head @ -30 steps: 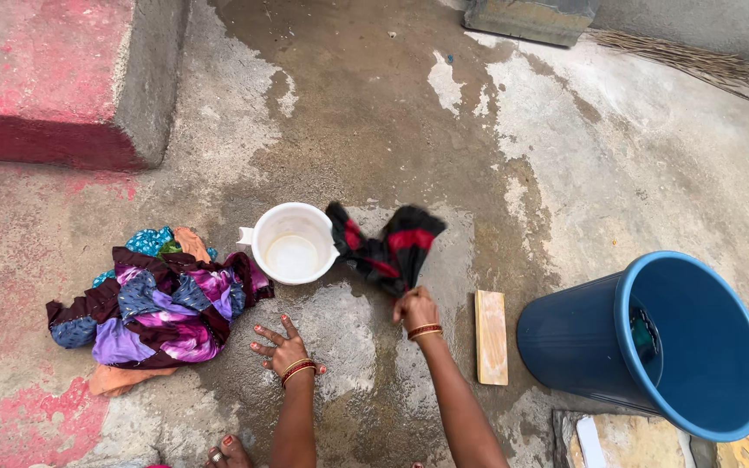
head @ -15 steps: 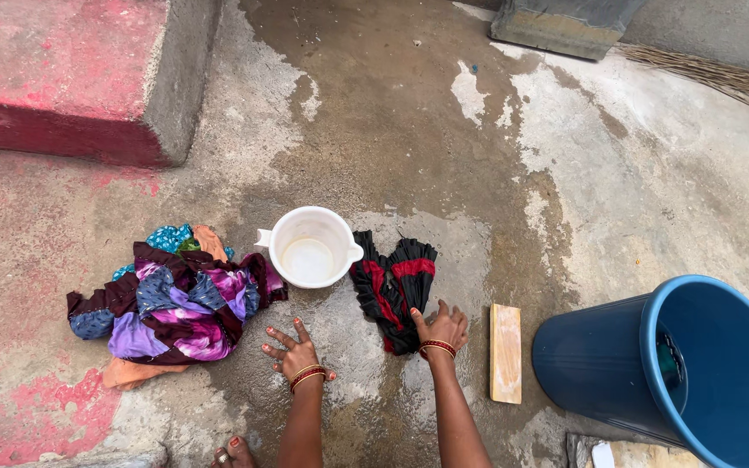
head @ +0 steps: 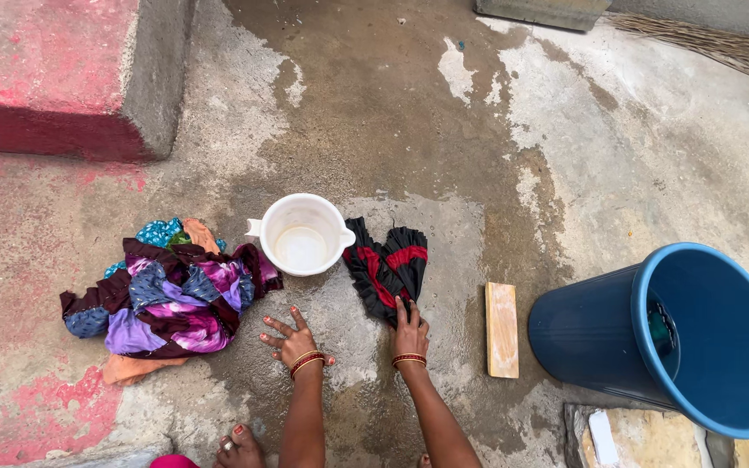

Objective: The person washes a black garment by scrubbing it with a bar of soap on the ground, rinsing it with water from a bucket, and wringing it out.

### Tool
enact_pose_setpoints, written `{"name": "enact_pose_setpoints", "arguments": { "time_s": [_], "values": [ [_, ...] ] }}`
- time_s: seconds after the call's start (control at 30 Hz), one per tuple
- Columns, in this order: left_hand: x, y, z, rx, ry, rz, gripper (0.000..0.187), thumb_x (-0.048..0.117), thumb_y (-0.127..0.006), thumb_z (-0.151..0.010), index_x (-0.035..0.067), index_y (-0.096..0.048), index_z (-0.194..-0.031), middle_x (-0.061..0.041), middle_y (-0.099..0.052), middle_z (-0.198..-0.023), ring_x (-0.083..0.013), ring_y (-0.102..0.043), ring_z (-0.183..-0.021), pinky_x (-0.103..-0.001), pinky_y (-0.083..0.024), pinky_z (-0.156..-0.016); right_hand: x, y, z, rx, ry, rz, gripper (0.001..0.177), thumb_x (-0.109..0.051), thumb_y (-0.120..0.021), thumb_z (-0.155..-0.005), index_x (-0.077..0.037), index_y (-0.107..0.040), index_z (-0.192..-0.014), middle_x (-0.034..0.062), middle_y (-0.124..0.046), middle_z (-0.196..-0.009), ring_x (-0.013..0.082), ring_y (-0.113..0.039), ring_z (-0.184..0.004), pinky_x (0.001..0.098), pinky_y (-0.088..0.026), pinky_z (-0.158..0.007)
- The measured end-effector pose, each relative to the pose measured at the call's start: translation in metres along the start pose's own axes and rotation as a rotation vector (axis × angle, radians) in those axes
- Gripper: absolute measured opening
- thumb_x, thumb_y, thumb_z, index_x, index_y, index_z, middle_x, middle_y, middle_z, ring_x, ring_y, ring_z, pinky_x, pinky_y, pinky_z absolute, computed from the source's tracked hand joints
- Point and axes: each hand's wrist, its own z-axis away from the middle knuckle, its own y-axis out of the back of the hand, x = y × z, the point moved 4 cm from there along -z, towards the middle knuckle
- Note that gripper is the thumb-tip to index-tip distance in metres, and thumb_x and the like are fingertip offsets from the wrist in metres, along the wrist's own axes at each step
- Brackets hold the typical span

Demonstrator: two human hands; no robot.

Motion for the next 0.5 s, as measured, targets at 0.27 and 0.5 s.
{"name": "enact_pose_setpoints", "arguments": {
  "time_s": [0.27, 0.5],
  "values": [
    [-0.004, 0.018, 0.014, -0.077, -0.028, 0.043, 0.154, 0.06, -0.095, -0.053, 0.027, 0.007, -0.164, -0.039, 0.01, -0.161, -0.06, -0.009, -0.146, -0.054, -0.046, -0.106, 0.055, 0.186, -0.046, 0.45, -0.264, -1.635, 0.055, 0.012, -0.047, -0.095, -0.011, -0.056, -0.144, 0.0141, -0.065, -0.126, 0.0223, -0.069, -0.097, 0.0359, -0.065, -0.077],
    [0.0, 0.024, 0.017, -0.094, 0.0, 0.012, 0.155, 0.061, -0.094, -0.054, 0.028, 0.008, -0.165, -0.039, 0.011, -0.161, -0.0595, -0.008, -0.146, -0.053, -0.046, -0.107, -0.041, 0.329, 0.008, 1.255, 0.346, -0.668, 0.05, 0.011, -0.061, -0.105, -0.004, -0.054, -0.152, 0.0174, -0.043, -0.157, 0.0321, -0.055, -0.138, 0.0363, -0.058, -0.109]
  ]
}}
